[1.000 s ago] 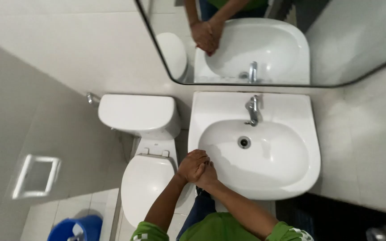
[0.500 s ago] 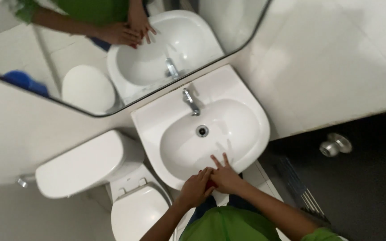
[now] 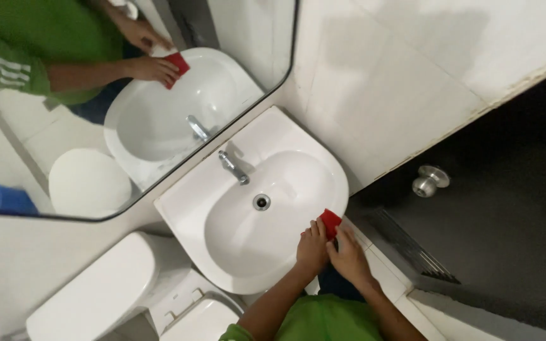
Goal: The person cleans a white bathroom sink using a red cloth. They wipe the basin, the faucet, and the surrounding countertop area. The person also wrings out the cloth in the sink during the process.
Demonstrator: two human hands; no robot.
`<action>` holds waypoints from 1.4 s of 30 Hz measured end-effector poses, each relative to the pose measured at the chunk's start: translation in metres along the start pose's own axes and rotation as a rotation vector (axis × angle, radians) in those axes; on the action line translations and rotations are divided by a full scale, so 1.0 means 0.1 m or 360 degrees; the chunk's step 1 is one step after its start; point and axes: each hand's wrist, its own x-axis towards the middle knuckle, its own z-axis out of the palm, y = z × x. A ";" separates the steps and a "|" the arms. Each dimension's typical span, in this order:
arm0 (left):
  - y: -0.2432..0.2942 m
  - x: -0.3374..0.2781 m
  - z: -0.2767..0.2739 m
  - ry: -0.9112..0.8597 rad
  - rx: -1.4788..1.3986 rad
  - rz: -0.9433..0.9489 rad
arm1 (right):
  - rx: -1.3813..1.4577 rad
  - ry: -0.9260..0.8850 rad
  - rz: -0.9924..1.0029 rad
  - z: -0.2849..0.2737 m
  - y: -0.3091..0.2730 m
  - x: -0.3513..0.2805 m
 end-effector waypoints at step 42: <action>0.06 3.22 0.21 0.0390 0.0197 -0.0939 | -0.0171 -0.0830 -0.0167 -1.02 -0.75 2.49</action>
